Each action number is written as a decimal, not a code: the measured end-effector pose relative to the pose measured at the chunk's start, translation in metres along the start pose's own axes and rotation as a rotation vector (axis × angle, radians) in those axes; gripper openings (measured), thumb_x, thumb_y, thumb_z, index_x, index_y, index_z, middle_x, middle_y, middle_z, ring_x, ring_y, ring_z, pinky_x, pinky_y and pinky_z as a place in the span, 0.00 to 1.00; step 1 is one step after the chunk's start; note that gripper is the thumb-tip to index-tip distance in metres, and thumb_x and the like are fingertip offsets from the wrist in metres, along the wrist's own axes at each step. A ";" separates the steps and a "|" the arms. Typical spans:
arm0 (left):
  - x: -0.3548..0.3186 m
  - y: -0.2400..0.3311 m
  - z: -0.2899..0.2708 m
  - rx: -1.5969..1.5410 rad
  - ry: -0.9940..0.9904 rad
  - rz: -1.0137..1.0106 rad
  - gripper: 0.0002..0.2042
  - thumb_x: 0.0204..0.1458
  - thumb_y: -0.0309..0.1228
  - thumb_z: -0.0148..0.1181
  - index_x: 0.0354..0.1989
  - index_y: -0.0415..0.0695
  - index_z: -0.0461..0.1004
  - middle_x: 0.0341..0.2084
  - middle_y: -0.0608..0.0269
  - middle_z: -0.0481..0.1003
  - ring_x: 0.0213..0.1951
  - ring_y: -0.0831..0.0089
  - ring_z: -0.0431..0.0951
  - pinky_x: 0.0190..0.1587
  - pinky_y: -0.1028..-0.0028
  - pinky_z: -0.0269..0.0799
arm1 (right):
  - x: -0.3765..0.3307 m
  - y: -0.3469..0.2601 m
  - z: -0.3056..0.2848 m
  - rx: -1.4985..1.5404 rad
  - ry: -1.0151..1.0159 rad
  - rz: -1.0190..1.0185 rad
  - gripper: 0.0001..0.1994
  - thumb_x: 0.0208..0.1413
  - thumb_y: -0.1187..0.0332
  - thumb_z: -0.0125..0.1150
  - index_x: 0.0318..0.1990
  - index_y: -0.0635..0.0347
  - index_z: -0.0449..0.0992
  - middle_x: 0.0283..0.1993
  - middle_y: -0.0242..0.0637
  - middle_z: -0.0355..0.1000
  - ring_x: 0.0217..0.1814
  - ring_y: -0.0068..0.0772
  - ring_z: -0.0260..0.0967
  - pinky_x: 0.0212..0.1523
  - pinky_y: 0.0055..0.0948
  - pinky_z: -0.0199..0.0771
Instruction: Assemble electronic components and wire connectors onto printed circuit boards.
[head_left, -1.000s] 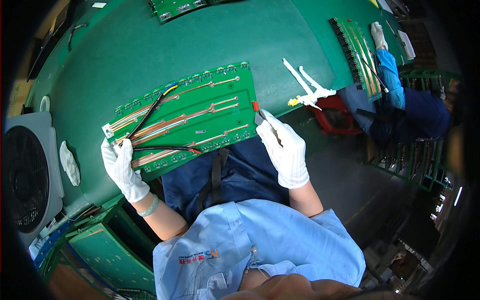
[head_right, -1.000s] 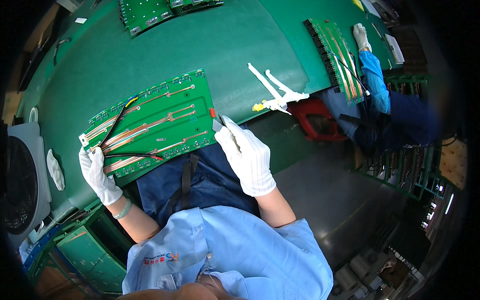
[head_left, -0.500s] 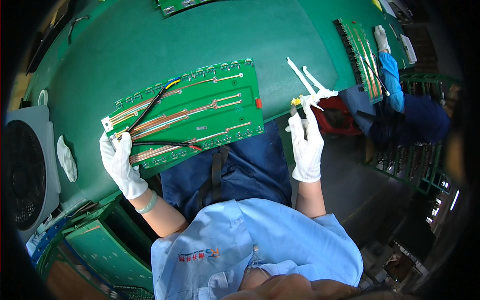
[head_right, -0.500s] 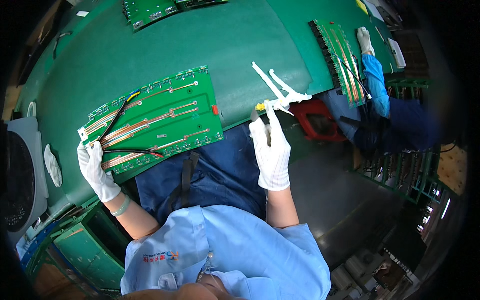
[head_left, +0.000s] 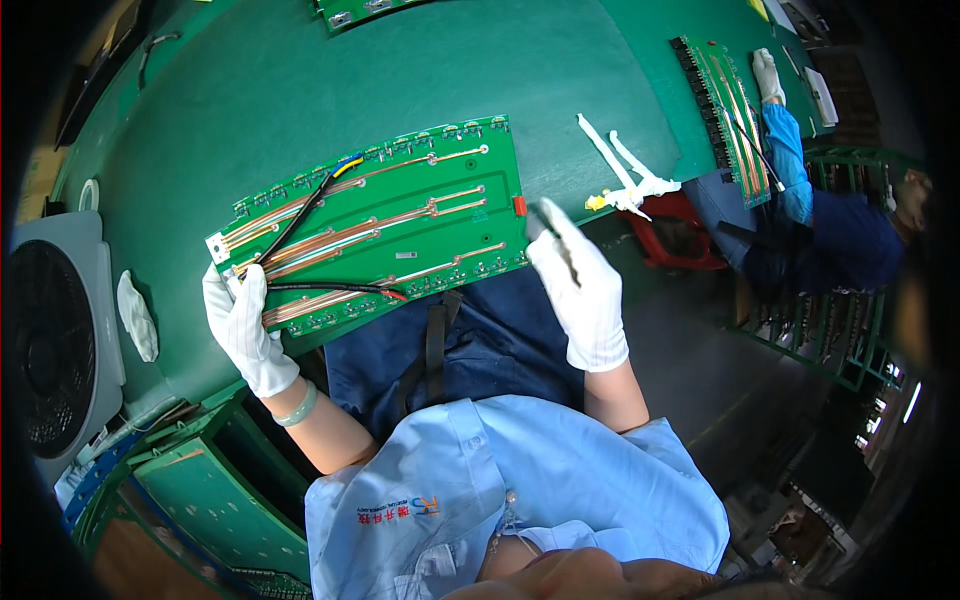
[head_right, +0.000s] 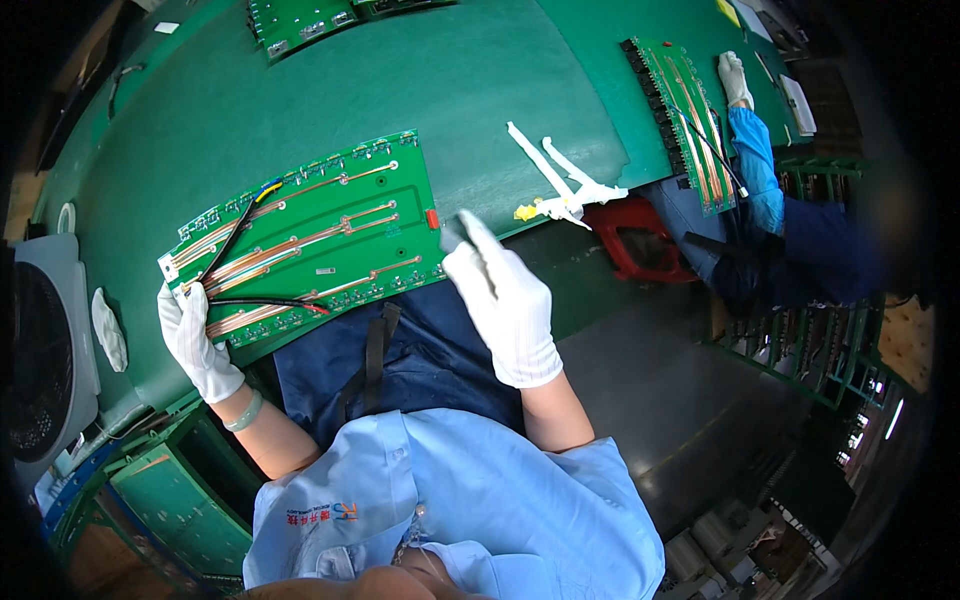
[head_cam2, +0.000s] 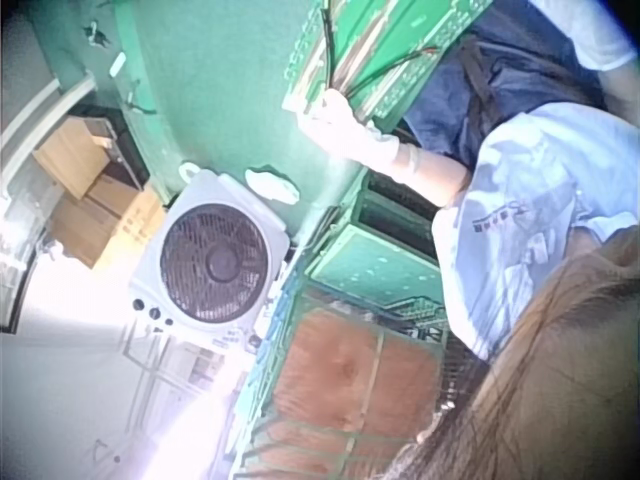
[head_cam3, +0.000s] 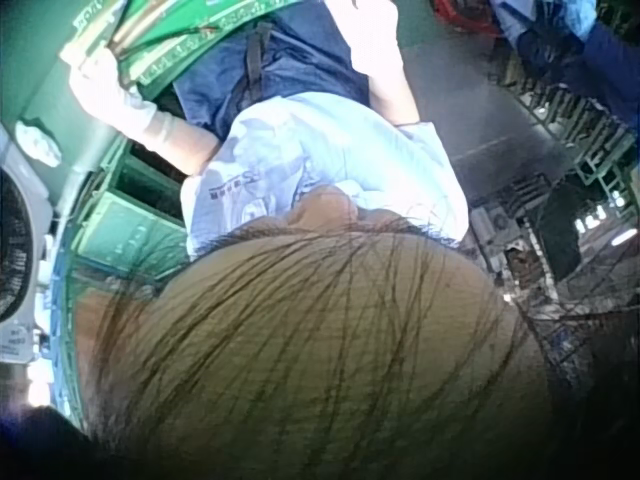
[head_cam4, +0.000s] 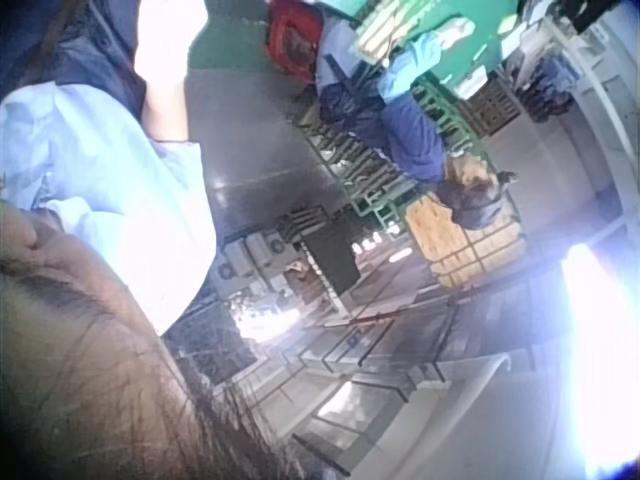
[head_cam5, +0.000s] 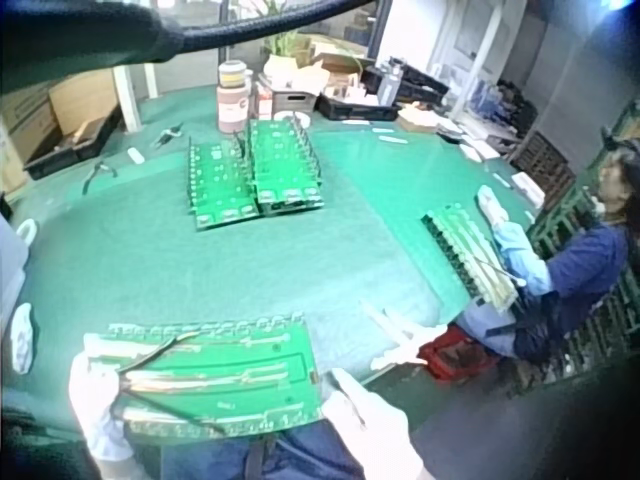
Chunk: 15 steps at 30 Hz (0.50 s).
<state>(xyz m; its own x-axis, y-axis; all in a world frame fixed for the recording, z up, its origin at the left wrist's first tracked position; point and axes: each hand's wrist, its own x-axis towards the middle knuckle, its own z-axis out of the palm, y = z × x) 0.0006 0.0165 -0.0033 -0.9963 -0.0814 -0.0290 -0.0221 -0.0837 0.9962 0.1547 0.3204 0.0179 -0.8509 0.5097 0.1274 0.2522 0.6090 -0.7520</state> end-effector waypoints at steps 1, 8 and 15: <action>0.000 -0.001 -0.004 0.030 0.001 0.003 0.16 0.54 0.21 0.57 0.50 0.32 0.66 0.39 0.59 0.74 0.39 0.80 0.73 0.43 0.82 0.70 | -0.001 0.005 0.003 0.066 0.031 0.108 0.22 0.53 0.66 0.65 0.57 0.58 0.72 0.28 0.37 0.72 0.26 0.25 0.70 0.30 0.25 0.70; -0.001 -0.003 -0.003 0.046 -0.009 0.013 0.16 0.54 0.21 0.57 0.50 0.32 0.65 0.40 0.59 0.74 0.39 0.79 0.73 0.45 0.80 0.69 | 0.001 0.016 -0.015 0.145 0.096 0.226 0.27 0.53 0.67 0.65 0.62 0.57 0.66 0.32 0.34 0.73 0.30 0.19 0.66 0.34 0.22 0.70; 0.000 -0.003 -0.002 0.080 0.000 -0.018 0.15 0.54 0.22 0.57 0.50 0.32 0.65 0.40 0.59 0.74 0.40 0.80 0.73 0.45 0.80 0.69 | 0.004 0.037 -0.032 0.343 0.238 0.080 0.23 0.57 0.83 0.53 0.61 0.65 0.62 0.58 0.45 0.67 0.59 0.32 0.66 0.56 0.27 0.66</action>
<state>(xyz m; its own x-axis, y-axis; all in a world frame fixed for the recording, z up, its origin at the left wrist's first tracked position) 0.0006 0.0150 -0.0069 -0.9957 -0.0802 -0.0468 -0.0465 -0.0052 0.9989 0.1753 0.3651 0.0111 -0.6942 0.6981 0.1754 0.1113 0.3449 -0.9320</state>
